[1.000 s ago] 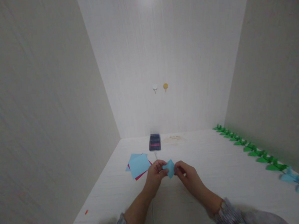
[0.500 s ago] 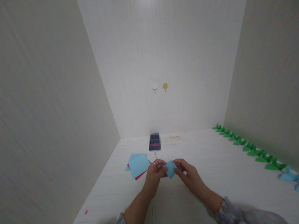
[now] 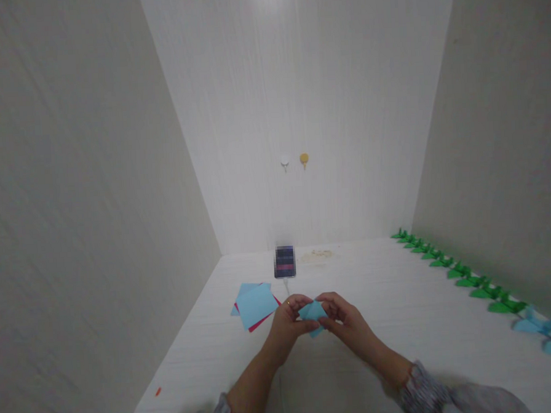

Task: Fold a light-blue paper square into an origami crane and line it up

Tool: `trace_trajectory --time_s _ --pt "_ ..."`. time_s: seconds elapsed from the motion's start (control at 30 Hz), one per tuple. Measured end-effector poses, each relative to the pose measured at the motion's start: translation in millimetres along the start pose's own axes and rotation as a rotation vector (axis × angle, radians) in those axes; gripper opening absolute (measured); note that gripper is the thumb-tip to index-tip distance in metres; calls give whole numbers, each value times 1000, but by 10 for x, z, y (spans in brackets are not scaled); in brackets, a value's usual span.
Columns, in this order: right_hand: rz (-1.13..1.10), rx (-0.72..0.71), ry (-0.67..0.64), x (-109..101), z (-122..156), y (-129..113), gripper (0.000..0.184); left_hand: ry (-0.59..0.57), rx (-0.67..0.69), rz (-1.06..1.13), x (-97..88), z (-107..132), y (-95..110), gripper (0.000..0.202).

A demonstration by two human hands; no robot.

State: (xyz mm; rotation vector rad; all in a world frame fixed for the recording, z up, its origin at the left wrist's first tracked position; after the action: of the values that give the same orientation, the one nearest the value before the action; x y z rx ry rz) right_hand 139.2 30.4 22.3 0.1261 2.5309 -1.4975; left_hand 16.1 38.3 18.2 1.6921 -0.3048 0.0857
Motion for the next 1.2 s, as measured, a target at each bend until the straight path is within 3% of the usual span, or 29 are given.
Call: trace_trajectory --time_s 0.4,0.57,0.73,1.03,1.2 --pt "-115 44 18 -15 -4 -20 27 12 12 37 0 15 16 35" --pt "-321 119 -16 21 -6 -15 29 -25 -71 110 -8 12 -31 28" --pt "-369 130 -22 12 -3 -20 28 -22 -97 143 -17 -9 -85 25" --pt "-371 182 25 12 -39 85 25 -33 63 -54 13 12 1 39" --pt "-336 174 34 14 -40 82 23 -63 107 -110 7 16 2 37"
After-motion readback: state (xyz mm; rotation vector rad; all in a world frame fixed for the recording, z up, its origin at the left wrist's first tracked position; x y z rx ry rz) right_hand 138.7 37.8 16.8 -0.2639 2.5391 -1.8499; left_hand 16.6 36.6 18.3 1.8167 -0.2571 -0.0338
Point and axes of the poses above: each hand's wrist, its own z-axis away from the middle knuckle, its own x-axis out of the palm, y = z × x, the point moved 5 cm from there along -z, towards the middle knuckle, and after that the axes turned 10 degrees about y, right-handed, at the moved point
